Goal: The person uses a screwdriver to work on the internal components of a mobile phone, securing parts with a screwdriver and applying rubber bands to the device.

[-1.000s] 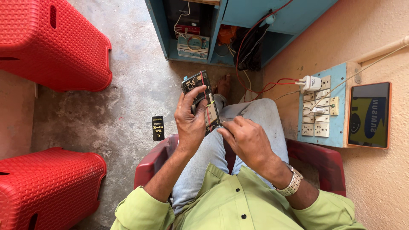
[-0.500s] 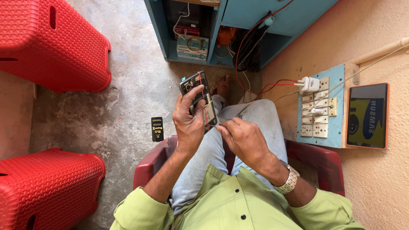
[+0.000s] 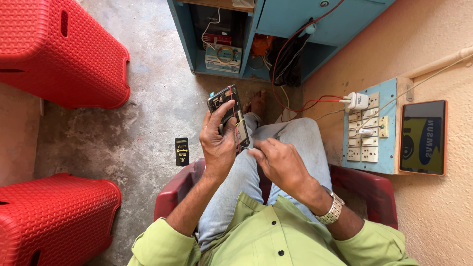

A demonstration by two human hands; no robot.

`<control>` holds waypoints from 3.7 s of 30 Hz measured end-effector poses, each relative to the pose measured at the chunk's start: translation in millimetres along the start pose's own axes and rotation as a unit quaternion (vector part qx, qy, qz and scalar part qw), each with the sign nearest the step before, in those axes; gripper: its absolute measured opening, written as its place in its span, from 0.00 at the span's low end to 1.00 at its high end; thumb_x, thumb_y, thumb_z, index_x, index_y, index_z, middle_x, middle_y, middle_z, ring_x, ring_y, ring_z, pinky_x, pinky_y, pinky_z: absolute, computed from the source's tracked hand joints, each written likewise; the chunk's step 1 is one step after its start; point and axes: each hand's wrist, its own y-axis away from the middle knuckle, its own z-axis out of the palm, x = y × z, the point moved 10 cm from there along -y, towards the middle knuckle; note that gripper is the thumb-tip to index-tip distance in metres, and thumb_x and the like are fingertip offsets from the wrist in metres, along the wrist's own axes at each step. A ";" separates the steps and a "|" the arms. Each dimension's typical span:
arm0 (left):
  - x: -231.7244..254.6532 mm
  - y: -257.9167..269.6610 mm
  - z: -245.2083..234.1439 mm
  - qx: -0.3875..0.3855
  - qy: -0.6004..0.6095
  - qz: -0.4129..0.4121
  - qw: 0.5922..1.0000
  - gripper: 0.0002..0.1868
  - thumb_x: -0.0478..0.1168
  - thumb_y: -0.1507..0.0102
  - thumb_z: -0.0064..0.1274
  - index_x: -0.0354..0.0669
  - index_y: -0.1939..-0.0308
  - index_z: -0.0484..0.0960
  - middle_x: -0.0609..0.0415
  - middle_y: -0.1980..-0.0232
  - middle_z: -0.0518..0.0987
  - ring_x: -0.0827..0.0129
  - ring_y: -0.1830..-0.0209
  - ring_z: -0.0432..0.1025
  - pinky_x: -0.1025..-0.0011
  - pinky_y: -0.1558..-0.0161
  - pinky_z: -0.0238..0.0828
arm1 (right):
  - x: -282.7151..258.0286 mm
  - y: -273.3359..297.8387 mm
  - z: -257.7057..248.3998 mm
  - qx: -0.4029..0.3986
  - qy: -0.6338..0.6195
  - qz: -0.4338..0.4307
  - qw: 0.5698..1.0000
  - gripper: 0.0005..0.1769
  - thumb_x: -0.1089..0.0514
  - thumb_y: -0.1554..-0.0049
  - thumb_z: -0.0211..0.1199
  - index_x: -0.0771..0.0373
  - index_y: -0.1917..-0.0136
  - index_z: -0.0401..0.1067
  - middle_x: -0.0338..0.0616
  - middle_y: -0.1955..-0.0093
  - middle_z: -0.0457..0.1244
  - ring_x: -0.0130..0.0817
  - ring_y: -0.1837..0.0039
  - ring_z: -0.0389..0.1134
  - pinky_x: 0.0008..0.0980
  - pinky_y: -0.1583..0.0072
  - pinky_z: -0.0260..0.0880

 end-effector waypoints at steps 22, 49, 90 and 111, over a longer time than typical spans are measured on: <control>-3.8 -0.2 -3.1 0.008 0.002 -0.004 1.000 0.23 0.23 0.34 0.53 0.44 0.36 0.79 0.52 0.44 0.78 0.70 0.47 0.76 0.74 0.49 0.75 | -3.6 -4.6 1.5 -0.015 -0.052 -0.022 0.998 0.12 0.59 0.44 0.67 0.67 0.51 0.71 0.54 0.56 0.66 0.56 0.56 0.70 0.47 0.57 0.70; -4.4 -1.8 -7.5 0.015 0.004 -0.009 1.000 0.25 0.23 0.34 0.53 0.45 0.34 0.78 0.54 0.45 0.78 0.73 0.49 0.75 0.75 0.50 0.74 | 1.8 -4.6 9.2 -0.009 -0.095 -0.019 0.995 0.16 0.57 0.47 0.70 0.70 0.51 0.72 0.56 0.56 0.66 0.56 0.55 0.70 0.45 0.56 0.71; 0.7 -12.1 -12.5 0.017 0.012 0.023 1.000 0.26 0.22 0.36 0.53 0.37 0.33 0.77 0.49 0.38 0.79 0.70 0.38 0.74 0.74 0.39 0.69 | 13.8 -13.3 -4.9 -0.063 -0.088 0.053 0.993 0.14 0.56 0.47 0.74 0.65 0.51 0.75 0.51 0.57 0.70 0.47 0.55 0.72 0.39 0.53 0.71; -88.4 -8.3 27.3 -0.052 0.272 -0.351 0.895 0.29 0.28 0.42 0.59 0.42 0.35 0.78 0.46 0.55 0.87 0.71 0.64 0.81 0.70 0.63 0.83 | 124.9 -365.2 -230.1 0.183 -0.175 -0.068 0.965 0.10 0.55 0.33 0.64 0.64 0.45 0.73 0.37 0.56 0.68 0.21 0.59 0.65 0.25 0.58 0.67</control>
